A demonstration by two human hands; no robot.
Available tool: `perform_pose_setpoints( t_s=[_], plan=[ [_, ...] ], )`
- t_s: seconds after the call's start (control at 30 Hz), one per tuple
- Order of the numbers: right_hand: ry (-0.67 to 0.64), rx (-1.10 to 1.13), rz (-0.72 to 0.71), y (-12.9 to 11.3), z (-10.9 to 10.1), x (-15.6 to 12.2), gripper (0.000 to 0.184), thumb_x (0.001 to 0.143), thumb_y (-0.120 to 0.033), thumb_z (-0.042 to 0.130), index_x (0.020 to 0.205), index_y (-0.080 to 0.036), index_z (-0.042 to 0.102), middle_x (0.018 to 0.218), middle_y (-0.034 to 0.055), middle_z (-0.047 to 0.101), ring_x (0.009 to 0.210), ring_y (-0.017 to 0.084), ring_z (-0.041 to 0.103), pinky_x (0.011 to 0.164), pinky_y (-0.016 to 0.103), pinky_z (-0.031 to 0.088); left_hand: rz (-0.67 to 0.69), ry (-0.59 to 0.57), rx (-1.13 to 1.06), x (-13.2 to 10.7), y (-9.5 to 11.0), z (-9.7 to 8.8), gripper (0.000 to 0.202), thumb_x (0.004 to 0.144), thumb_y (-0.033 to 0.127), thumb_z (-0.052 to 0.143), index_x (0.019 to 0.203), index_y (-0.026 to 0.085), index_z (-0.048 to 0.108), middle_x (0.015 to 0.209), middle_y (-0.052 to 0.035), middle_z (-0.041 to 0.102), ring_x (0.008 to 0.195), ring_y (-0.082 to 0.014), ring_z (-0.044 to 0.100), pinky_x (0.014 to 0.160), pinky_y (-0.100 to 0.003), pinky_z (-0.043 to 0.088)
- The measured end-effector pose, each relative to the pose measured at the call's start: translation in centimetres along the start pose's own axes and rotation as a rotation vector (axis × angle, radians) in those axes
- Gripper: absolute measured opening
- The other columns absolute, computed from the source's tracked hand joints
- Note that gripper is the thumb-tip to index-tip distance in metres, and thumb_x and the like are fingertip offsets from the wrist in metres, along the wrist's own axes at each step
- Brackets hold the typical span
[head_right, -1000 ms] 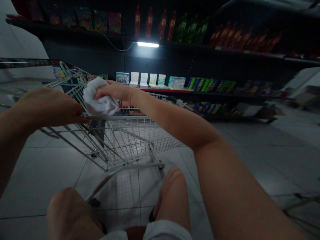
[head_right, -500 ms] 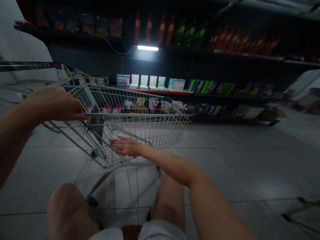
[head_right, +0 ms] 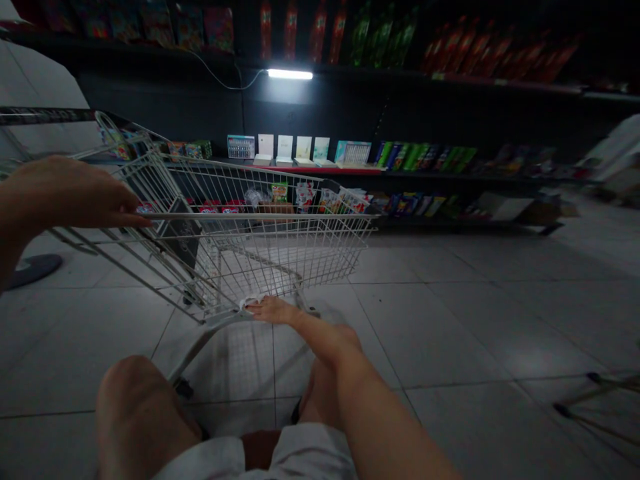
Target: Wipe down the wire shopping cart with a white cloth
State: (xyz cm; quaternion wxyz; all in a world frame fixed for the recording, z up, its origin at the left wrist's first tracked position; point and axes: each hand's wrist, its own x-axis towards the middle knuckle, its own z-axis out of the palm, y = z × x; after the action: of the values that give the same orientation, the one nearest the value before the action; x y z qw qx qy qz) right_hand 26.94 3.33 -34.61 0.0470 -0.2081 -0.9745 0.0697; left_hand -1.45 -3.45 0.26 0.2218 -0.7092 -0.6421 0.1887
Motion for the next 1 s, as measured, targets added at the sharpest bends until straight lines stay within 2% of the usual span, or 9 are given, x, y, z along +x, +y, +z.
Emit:
perform_pose_setpoints(
  t_s=[0.13,0.27,0.37,0.43,0.53,0.6,0.83,0.9,1.0],
  plan=[
    [-0.029,-0.195,-0.268,2.7,-0.5,0.8,0.022,0.09,-0.013,0.053,0.093,-0.025,0.071,0.121,0.001,0.071,0.116,0.013,0.064,0.104,0.031,0.051,-0.046,-0.039,-0.02,1.6,-0.9,0.9,0.069,0.073,0.084,0.046,0.097,0.027,0.077,0.078,-0.0012,0.066,0.085,-0.0215,0.064,0.09,-0.046,0.047],
    [0.131,-0.463,-0.489,5.2,-4.9,1.8,0.02,0.095,-0.02,0.05,0.092,-0.022,0.069,0.123,0.0035,0.069,0.118,0.015,0.061,0.103,0.036,0.051,-0.089,-0.07,-0.064,2.3,-1.7,1.2,0.081,0.072,0.091,0.033,0.101,0.029,0.077,0.086,-0.0019,0.069,0.091,-0.0227,0.064,0.093,-0.048,0.046],
    [0.444,-0.528,-0.464,4.7,-11.0,3.0,0.018,0.097,-0.024,0.049,0.099,-0.023,0.067,0.126,0.0032,0.066,0.123,0.016,0.058,0.101,0.039,0.052,-0.142,-0.085,-0.072,2.8,-2.1,1.3,0.085,0.069,0.093,0.031,0.103,0.03,0.077,0.087,-0.0008,0.068,0.095,-0.0247,0.063,0.093,-0.049,0.045],
    [0.693,-0.496,-0.358,3.5,-15.1,4.5,0.019,0.097,-0.025,0.049,0.106,-0.024,0.065,0.13,0.0026,0.063,0.129,0.017,0.053,0.108,0.042,0.049,-0.156,-0.091,-0.062,3.2,-2.5,1.4,0.088,0.068,0.094,0.032,0.104,0.029,0.077,0.085,-0.0008,0.067,0.096,-0.0254,0.063,0.093,-0.049,0.046],
    [0.923,-0.393,-0.199,2.0,-18.3,6.8,0.025,0.099,-0.026,0.045,0.115,-0.024,0.063,0.142,0.0017,0.054,0.142,0.018,0.04,0.118,0.046,0.04,-0.166,-0.092,-0.058,3.7,-2.8,1.7,0.091,0.066,0.096,0.031,0.105,0.026,0.077,0.083,-0.0011,0.066,0.097,-0.0255,0.063,0.093,-0.049,0.045],
    [0.937,-0.383,-0.202,2.0,-17.5,7.6,0.024,0.099,-0.025,0.045,0.113,-0.025,0.064,0.143,0.0001,0.054,0.144,0.017,0.039,0.119,0.046,0.04,-0.165,-0.086,-0.063,3.8,-3.0,2.0,0.094,0.065,0.096,0.03,0.105,0.026,0.077,0.084,-0.0016,0.066,0.097,-0.0261,0.063,0.094,-0.05,0.045],
    [0.638,-0.585,-0.385,4.5,-8.2,3.9,0.02,0.095,-0.021,0.051,0.1,-0.022,0.07,0.127,-0.0001,0.068,0.124,0.017,0.059,0.103,0.039,0.053,-0.155,-0.071,-0.093,3.7,-3.3,2.5,0.095,0.064,0.097,0.03,0.105,0.025,0.076,0.09,-0.0031,0.067,0.1,-0.0277,0.063,0.096,-0.051,0.043],
    [0.612,-0.587,-0.397,3.9,-8.4,2.9,0.019,0.095,-0.021,0.052,0.096,-0.022,0.071,0.122,0.0013,0.07,0.118,0.017,0.062,0.094,0.035,0.057,-0.152,-0.078,-0.091,3.8,-3.3,2.5,0.095,0.063,0.097,0.031,0.107,0.026,0.076,0.091,-0.0026,0.068,0.101,-0.027,0.062,0.097,-0.05,0.042],
    [0.742,-0.55,-0.397,1.2,-12.2,3.5,0.017,0.094,-0.023,0.053,0.091,-0.022,0.07,0.125,0.003,0.067,0.121,0.018,0.058,0.095,0.036,0.056,-0.17,-0.109,-0.102,3.9,-3.3,2.5,0.099,0.061,0.098,0.029,0.111,0.025,0.075,0.093,-0.0024,0.069,0.103,-0.0283,0.062,0.099,-0.05,0.04]
  ],
)
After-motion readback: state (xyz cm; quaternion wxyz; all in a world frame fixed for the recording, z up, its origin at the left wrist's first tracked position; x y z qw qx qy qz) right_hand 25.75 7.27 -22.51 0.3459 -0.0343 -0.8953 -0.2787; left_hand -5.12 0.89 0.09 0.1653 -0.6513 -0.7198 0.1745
